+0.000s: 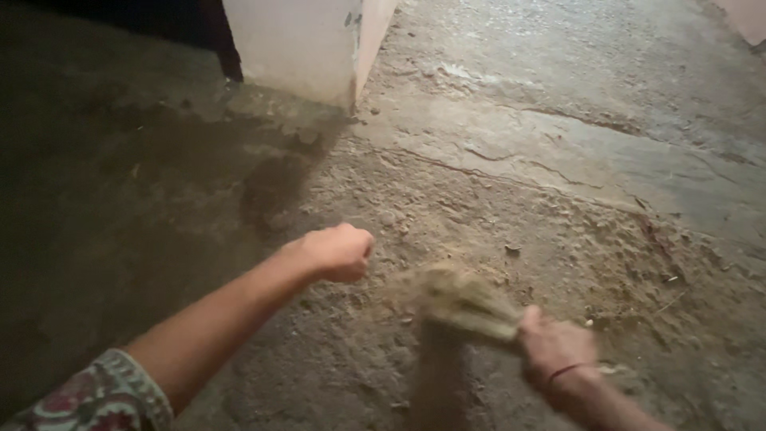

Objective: The person sweeps dust and debris on a concrete floor using a small handheld broom, moving the broom in short strokes and using their other hand to gather material.

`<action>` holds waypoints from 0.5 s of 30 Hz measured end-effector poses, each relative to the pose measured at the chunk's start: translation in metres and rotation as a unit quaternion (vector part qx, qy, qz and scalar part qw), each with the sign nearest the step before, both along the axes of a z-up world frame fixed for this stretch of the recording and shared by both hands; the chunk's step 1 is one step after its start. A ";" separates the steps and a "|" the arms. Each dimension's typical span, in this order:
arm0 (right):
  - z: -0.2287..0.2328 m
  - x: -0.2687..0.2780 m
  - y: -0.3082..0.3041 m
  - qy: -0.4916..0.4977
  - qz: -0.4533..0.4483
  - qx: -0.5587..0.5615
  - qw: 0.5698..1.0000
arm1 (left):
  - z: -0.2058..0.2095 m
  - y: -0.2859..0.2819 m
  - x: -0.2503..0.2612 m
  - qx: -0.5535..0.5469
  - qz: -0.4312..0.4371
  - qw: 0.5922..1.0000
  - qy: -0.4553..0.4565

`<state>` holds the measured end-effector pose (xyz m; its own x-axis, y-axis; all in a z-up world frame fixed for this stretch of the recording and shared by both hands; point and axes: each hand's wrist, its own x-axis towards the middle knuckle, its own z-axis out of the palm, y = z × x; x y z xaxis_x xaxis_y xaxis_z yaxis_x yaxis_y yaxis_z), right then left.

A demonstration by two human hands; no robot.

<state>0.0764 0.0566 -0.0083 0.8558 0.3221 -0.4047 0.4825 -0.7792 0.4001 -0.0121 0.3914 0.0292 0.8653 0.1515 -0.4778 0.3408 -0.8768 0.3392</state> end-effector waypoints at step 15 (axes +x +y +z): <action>-0.125 -0.097 0.024 0.179 0.186 -0.011 0.966 | -0.028 0.043 -0.011 -0.042 0.077 0.986 -0.139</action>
<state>-0.0207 0.0803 -0.1336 0.4861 0.5683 -0.6639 0.8383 -0.5179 0.1705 -0.0226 0.4349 0.0009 0.9343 0.2622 -0.2416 0.3519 -0.7866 0.5073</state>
